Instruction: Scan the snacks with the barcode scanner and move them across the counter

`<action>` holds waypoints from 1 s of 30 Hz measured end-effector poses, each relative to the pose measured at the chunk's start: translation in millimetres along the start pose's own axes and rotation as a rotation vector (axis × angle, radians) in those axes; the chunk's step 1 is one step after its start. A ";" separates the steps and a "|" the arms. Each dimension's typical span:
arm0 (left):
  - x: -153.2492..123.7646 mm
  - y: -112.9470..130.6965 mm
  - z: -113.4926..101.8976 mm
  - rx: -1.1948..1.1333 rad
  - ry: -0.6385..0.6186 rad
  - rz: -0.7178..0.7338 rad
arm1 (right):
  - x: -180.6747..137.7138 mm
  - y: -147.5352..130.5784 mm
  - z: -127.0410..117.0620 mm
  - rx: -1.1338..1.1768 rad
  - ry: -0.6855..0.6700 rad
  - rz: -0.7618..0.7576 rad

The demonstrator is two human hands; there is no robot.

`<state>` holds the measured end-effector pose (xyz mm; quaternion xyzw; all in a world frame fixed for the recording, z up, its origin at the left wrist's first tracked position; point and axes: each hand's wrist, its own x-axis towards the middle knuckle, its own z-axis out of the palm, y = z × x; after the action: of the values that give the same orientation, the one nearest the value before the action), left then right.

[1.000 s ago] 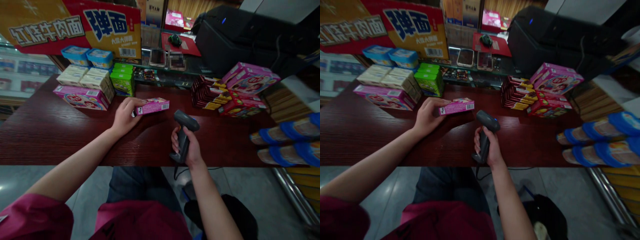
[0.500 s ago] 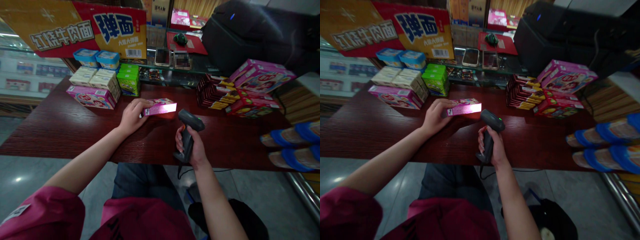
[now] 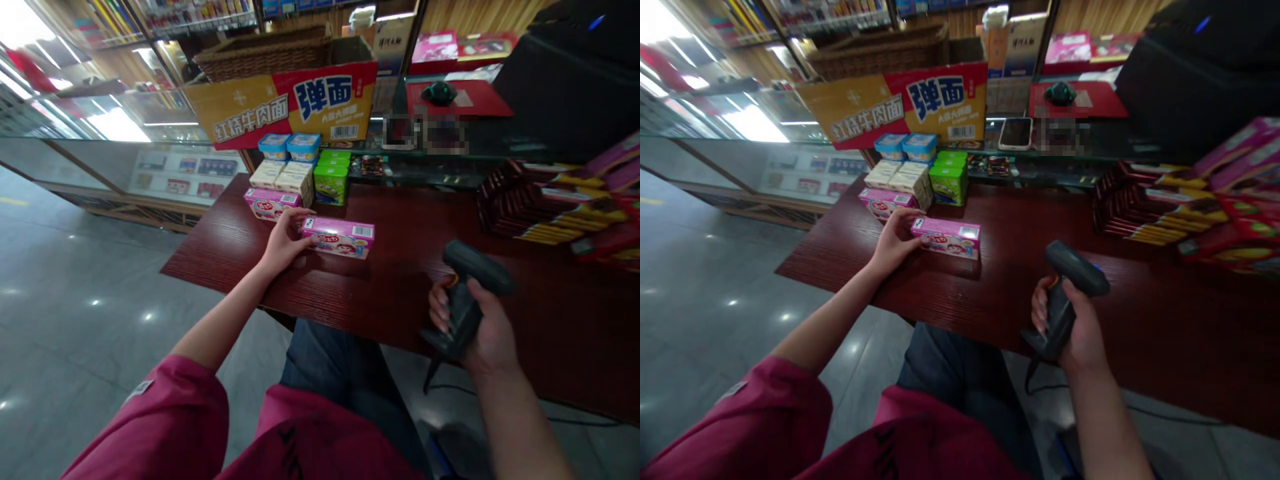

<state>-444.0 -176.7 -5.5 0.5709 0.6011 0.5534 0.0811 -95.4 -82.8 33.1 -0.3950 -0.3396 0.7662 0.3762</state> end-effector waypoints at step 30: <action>-7.6 -46.2 -139.1 0.279 0.290 -0.070 | -1.6 -9.0 19.5 -0.084 0.098 0.016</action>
<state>-570.5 -250.1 7.5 0.4697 0.6968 0.5380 -0.0669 -108.7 -84.2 49.9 -0.4504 -0.3495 0.7339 0.3693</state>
